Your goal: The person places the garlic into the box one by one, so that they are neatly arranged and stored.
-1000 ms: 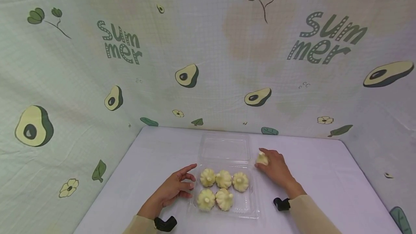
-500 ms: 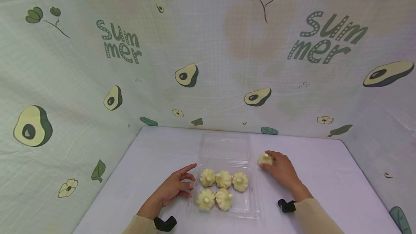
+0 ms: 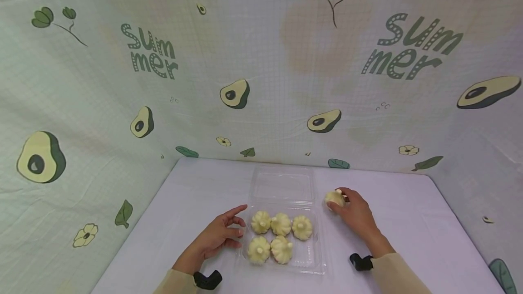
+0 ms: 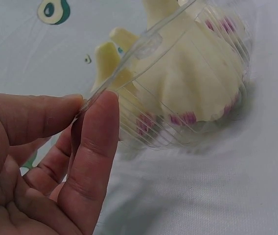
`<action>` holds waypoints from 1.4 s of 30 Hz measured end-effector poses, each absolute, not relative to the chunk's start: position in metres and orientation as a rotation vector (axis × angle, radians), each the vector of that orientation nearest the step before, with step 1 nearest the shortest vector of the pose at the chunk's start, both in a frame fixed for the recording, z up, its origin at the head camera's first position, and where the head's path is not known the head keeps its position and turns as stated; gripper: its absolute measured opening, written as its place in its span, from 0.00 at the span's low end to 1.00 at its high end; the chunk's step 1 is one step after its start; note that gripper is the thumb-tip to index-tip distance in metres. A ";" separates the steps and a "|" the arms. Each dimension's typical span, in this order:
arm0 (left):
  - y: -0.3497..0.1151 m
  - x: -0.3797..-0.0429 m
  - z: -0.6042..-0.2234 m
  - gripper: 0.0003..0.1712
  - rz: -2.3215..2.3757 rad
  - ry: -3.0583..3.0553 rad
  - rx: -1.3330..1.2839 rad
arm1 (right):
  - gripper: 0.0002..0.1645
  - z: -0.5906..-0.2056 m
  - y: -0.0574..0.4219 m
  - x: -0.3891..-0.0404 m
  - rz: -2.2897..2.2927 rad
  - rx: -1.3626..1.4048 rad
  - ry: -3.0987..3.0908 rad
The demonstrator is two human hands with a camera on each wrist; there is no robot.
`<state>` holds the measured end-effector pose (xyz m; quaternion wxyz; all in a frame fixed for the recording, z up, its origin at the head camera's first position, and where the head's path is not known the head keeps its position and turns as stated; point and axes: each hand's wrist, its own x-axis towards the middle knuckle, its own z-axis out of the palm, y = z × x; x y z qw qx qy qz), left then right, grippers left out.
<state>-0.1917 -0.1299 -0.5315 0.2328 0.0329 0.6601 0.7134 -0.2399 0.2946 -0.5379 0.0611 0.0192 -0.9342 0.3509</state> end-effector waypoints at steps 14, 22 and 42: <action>-0.130 -0.195 -0.532 0.46 1.957 1.821 0.106 | 0.38 -0.524 0.283 -0.222 1.048 0.088 -2.759; -0.131 -0.195 -0.532 0.46 1.957 1.819 0.098 | 0.36 -0.513 0.277 -0.207 1.056 0.112 -2.755; -0.131 -0.195 -0.537 0.46 1.956 1.814 0.098 | 0.28 -0.490 0.250 -0.152 1.187 0.238 -2.751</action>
